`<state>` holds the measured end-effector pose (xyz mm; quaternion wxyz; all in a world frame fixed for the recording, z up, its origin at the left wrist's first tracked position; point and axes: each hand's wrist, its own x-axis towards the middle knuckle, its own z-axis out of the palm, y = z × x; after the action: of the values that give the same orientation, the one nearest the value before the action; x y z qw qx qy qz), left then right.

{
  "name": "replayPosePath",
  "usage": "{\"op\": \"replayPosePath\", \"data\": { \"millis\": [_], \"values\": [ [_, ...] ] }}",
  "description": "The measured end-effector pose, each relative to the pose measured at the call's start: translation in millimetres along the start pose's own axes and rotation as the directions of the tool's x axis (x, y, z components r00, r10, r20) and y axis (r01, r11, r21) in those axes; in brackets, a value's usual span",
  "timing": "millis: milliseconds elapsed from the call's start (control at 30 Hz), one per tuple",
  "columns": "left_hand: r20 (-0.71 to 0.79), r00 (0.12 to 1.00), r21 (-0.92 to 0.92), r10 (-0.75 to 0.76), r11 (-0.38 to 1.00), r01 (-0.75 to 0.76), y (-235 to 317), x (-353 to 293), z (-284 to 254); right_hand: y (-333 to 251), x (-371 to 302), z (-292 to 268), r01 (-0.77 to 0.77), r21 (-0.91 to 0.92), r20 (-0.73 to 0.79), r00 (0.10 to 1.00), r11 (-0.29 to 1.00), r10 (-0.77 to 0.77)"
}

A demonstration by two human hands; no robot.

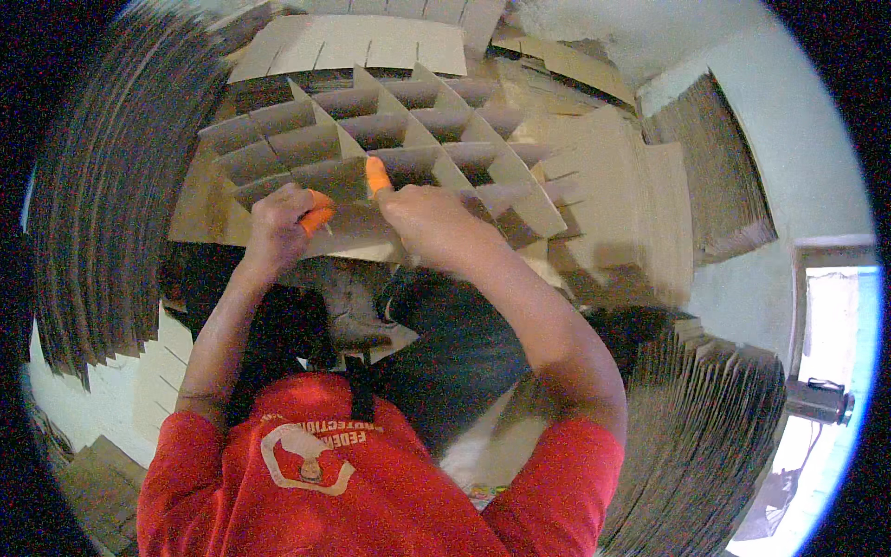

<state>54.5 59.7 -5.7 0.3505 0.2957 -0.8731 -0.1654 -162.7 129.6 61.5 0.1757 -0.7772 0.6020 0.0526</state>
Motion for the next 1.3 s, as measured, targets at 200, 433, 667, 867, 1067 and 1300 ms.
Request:
{"op": "replayPosePath", "data": {
  "millis": [200,433,667,867,1067,1300],
  "values": [
    [0.002,0.998,-0.034,0.056,0.998,-0.056,3.8,1.1,-8.1,39.5,-15.1,3.8,-0.027,0.202,-0.398,0.911,0.979,0.108],
    [-0.054,0.993,0.075,0.101,0.993,-0.097,18.7,-9.0,-35.0,220.5,-148.1,36.5,-0.751,-0.224,-0.895,0.411,0.621,0.174],
    [-0.02,1.0,0.132,-0.003,0.991,0.006,1.3,-24.8,-42.1,298.8,-205.4,71.4,-0.834,-0.173,-0.786,0.438,0.524,0.436],
    [-0.039,0.996,0.186,-0.077,0.979,0.083,-3.7,-29.5,-48.3,268.1,-198.1,39.4,-0.896,0.244,-0.744,0.072,0.371,0.664],
    [-0.082,0.996,0.27,-0.031,0.961,0.052,-14.5,-38.6,-62.2,155.9,-156.7,-50.2,-0.474,0.012,-0.999,0.036,0.88,0.032],
    [-0.059,0.976,-0.04,-0.21,0.977,0.208,-11.8,-46.1,-54.1,3.1,-91.4,-110.6,0.023,0.069,-0.879,0.474,0.997,0.05]
  ]
}}
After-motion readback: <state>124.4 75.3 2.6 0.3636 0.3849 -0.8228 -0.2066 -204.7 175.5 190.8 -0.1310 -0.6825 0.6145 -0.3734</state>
